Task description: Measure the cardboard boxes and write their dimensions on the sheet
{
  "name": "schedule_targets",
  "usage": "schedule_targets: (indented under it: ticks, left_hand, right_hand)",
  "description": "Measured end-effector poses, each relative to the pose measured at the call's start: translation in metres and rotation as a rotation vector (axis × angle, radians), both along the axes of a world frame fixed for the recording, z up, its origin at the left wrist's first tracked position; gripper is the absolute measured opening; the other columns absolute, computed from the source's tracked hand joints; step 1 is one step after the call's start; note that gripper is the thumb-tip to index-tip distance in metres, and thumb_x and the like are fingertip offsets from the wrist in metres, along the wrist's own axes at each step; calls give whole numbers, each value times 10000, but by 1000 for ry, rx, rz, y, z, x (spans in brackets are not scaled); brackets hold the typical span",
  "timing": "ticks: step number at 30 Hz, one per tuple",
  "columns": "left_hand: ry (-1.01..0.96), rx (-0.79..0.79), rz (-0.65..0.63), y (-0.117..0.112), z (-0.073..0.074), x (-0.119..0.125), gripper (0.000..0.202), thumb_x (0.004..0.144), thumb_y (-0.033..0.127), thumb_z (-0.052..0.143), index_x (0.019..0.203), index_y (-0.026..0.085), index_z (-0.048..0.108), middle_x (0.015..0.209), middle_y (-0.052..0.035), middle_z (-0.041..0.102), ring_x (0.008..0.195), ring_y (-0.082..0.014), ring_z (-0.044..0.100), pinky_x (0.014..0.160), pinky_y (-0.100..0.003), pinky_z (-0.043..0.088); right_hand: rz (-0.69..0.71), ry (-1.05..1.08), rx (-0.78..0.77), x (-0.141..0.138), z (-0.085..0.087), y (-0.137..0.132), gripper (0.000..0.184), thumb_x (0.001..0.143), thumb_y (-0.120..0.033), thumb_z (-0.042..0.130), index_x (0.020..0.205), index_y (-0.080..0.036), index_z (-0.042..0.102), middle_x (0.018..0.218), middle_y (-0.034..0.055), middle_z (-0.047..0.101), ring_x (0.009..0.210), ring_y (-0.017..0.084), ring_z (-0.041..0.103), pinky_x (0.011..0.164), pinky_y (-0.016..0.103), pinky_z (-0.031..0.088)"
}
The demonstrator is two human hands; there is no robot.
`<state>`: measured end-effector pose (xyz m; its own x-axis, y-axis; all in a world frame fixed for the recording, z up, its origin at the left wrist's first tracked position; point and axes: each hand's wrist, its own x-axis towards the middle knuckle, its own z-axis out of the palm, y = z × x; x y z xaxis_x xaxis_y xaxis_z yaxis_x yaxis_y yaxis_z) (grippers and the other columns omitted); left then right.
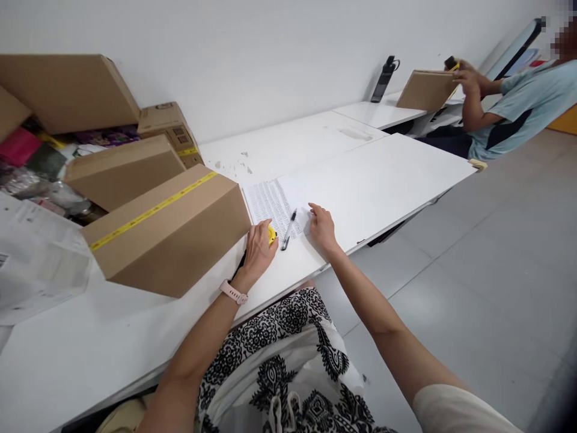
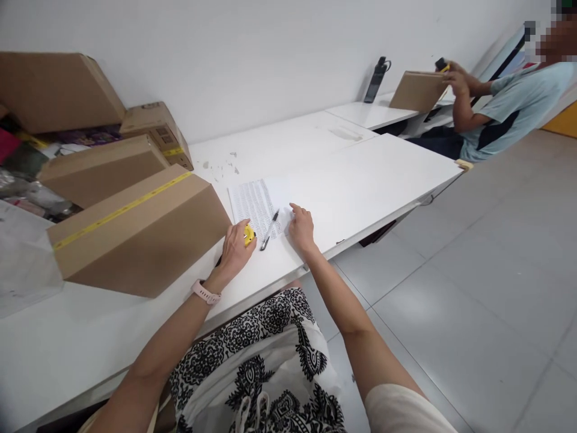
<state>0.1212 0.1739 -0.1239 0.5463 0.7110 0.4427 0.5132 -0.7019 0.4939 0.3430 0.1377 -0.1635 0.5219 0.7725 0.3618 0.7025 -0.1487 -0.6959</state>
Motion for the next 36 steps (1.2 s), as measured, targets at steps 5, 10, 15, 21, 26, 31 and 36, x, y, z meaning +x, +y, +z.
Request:
schedule_targets:
  ticks: [5, 10, 15, 21, 26, 31, 36]
  left_hand:
    - [-323, -386, -109, -70, 30, -36, 599, 829, 203, 686, 1373, 221, 436, 1331, -126, 628, 1201, -234, 608, 1032, -400, 490]
    - [-413, -538, -78, -145, 34, -99, 618, 846, 225, 665, 1404, 258, 401, 1422, -123, 562, 1254, -228, 578, 1092, -407, 442]
    - [-312, -667, 52, -194, 8, -153, 683, 844, 273, 645, 1454, 293, 339, 1353, -112, 595, 1163, -246, 638, 954, -387, 547]
    - [-198, -697, 29, -209, 6, -179, 717, 799, 336, 693, 1455, 291, 407, 1375, -126, 614, 1229, -297, 618, 1011, -447, 529]
    - [-102, -542, 143, -169, 41, -230, 611, 824, 368, 681, 1393, 250, 491, 1411, -133, 599, 1299, -291, 574, 1113, -453, 440]
    - [15, -457, 336, -111, 61, -301, 728, 777, 475, 710, 1417, 221, 473, 1341, -131, 646, 1209, -304, 631, 1095, -478, 451]
    - [86, -435, 384, -72, 64, -323, 797, 726, 564, 724, 1393, 173, 531, 1315, -146, 655, 1218, -320, 618, 1121, -481, 410]
  right_hand:
    - [-71, 92, 263, -30, 21, -21, 351, 924, -266, 437, 1194, -177, 643, 1099, 145, 678, 1040, 281, 570, 960, 460, 458]
    - [589, 727, 20, -134, 32, -102, 453, 957, -586, 451, 949, -204, 694, 837, 52, 663, 798, 201, 592, 752, 347, 484]
    - [816, 1171, -149, -203, 12, -168, 439, 800, -643, 683, 907, -218, 669, 707, -8, 585, 617, 137, 484, 612, 295, 394]
    - [870, 1190, -243, -190, 10, -170, 385, 713, -528, 820, 798, -206, 627, 647, -39, 526, 585, 108, 422, 594, 280, 338]
    - [781, 981, -31, -121, 40, -116, 290, 840, -487, 715, 885, -211, 637, 788, -8, 600, 700, 128, 517, 721, 313, 442]
    - [625, 764, 112, -60, 44, -37, 389, 819, -565, 674, 885, -188, 606, 800, -7, 589, 745, 136, 526, 740, 307, 440]
    - [652, 660, 112, -64, 39, 29, 352, 816, -529, 649, 865, -185, 599, 806, -11, 590, 748, 134, 505, 757, 303, 425]
